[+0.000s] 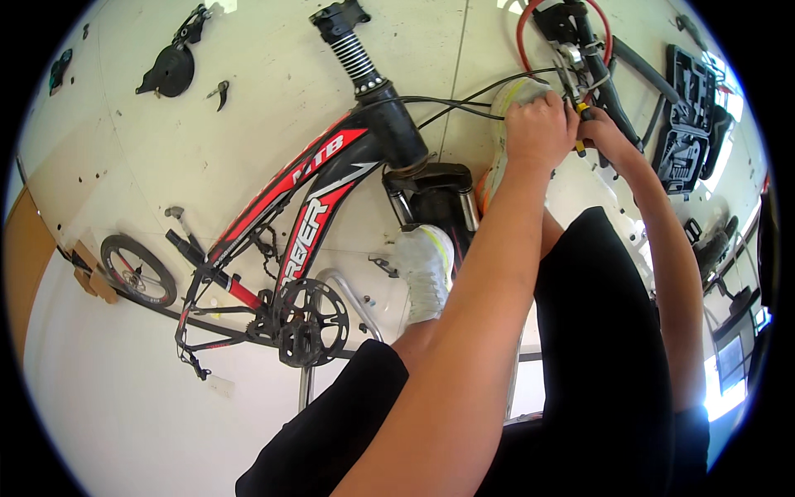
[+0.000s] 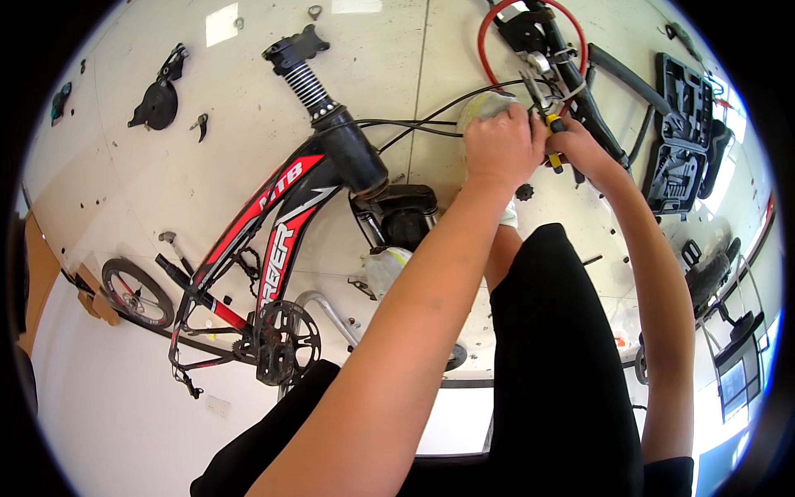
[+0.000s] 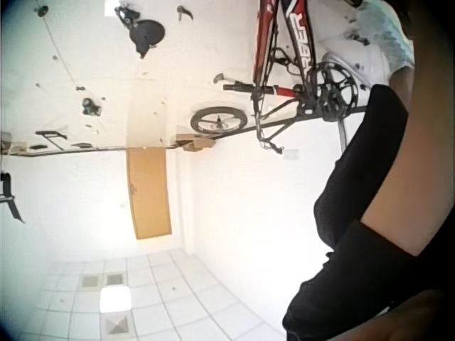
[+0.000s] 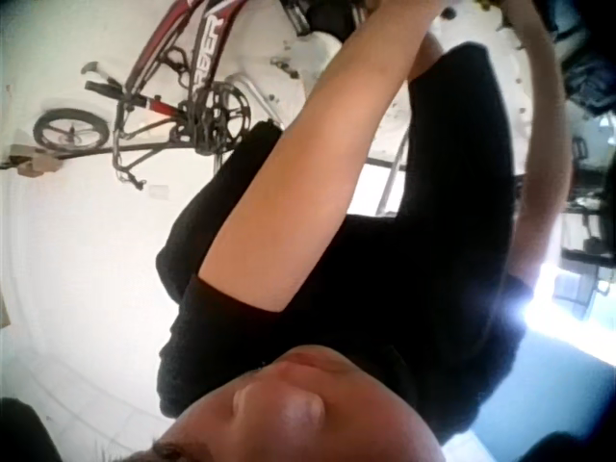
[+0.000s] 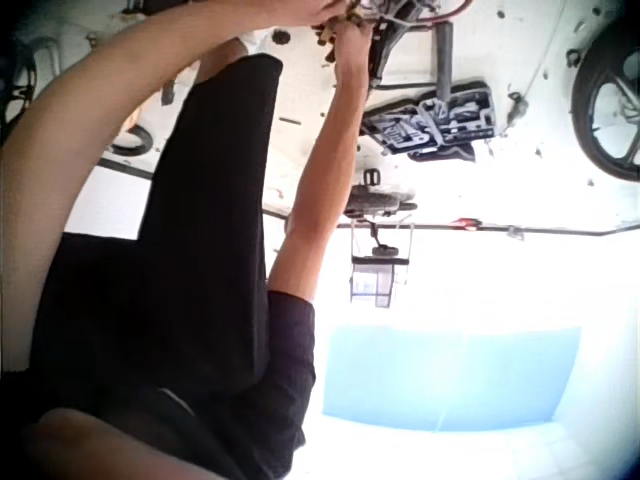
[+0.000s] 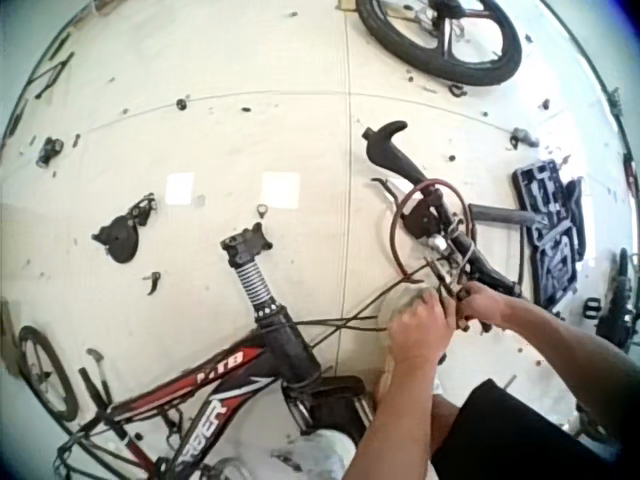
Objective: The person sits on the floor and uses pliers to cut zip ties and adjust cables on a disassembled bicycle. The person handles the handlebar area and brake cables while working on the bike frame.
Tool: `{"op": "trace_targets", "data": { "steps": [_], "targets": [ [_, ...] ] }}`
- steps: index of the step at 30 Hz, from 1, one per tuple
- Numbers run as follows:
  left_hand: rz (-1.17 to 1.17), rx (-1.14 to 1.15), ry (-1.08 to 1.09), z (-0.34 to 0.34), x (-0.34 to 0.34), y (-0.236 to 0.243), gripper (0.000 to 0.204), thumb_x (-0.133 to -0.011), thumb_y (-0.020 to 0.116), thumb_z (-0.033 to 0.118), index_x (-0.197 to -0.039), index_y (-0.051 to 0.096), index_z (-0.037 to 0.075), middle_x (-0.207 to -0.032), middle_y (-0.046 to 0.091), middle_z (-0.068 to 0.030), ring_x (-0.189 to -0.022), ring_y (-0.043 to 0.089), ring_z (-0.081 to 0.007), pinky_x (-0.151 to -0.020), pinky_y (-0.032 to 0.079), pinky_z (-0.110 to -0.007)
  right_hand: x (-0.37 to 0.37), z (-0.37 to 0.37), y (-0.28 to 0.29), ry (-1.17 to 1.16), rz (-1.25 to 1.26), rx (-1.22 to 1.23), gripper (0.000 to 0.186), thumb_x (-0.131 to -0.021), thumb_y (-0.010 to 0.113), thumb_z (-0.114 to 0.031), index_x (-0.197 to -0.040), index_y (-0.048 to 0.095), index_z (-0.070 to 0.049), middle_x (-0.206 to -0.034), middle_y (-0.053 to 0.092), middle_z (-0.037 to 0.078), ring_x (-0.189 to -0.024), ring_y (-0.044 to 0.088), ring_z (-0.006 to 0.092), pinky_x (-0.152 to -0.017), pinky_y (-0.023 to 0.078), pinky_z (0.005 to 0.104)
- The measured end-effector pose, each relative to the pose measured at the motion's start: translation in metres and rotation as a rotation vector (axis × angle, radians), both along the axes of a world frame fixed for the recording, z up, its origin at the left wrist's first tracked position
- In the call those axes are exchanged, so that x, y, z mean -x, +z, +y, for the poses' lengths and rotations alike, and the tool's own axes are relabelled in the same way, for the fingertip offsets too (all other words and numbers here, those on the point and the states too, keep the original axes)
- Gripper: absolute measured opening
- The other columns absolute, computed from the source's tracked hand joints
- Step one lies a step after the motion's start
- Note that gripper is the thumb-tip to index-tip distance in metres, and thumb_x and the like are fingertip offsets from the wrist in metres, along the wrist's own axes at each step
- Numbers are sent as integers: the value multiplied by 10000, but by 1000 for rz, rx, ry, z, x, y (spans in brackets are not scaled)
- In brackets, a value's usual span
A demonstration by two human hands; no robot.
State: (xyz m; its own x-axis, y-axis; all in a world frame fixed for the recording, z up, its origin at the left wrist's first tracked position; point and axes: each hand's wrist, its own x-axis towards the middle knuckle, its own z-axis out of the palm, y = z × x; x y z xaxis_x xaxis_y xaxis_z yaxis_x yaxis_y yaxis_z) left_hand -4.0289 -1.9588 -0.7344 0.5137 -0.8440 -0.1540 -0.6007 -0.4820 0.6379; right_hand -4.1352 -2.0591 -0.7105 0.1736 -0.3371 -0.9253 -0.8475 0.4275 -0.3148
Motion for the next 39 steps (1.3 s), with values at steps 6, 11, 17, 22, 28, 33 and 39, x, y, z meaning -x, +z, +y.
{"op": "trace_targets", "data": {
  "steps": [6,11,17,22,28,33,39],
  "targets": [
    [67,-136,-36,1,-6,-3,241,-833,525,293,-759,539,65,-648,614,-99,-562,605,-258,-621,437,-396,1,-7,-8,-219,-152,-247,261,-760,564,-139,-993,517,-31,-872,556,57,-774,582,139,-731,489,278],
    [84,-101,-39,-4,3,4,253,-838,514,298,-784,544,53,-662,622,-106,-588,614,-262,-632,435,-400,28,-9,-17,85,-79,34,254,-810,538,-198,-935,523,21,-852,521,68,-760,601,161,-629,513,271],
    [-56,-189,-73,0,-11,41,240,-833,525,298,-783,541,64,-664,611,-80,-580,601,-233,-644,418,-380,23,5,-32,47,-25,148,271,-807,531,-199,-995,515,-4,-869,575,92,-773,611,171,-640,502,270],
    [-15,-157,-63,2,-5,9,231,-829,533,295,-803,539,65,-672,609,-66,-583,598,-212,-643,414,-371,-22,55,-49,126,13,390,280,-807,528,-211,-997,528,-5,-872,579,116,-789,608,202,-659,496,291],
    [-70,-215,-80,0,-14,40,224,-826,532,284,-822,540,60,-682,613,-64,-612,609,-205,-644,413,-372,-33,64,-48,150,26,460,292,-808,525,-225,-1000,543,-6,-876,584,144,-808,604,238,-681,488,317],
    [-20,-133,-60,-2,-3,2,216,-819,535,277,-818,540,61,-681,613,-64,-591,606,-212,-642,413,-378,-40,62,-46,171,26,493,304,-808,522,-237,-1002,557,-7,-878,589,168,-825,601,269,-700,481,338],
    [-16,-145,-76,1,2,-1,222,-808,551,284,-808,539,63,-672,607,-58,-580,603,-211,-619,420,-373,-39,65,-45,189,40,514,318,-808,519,-252,-1005,572,-8,-882,594,196,-844,598,306,-723,474,364]
  ]
}}
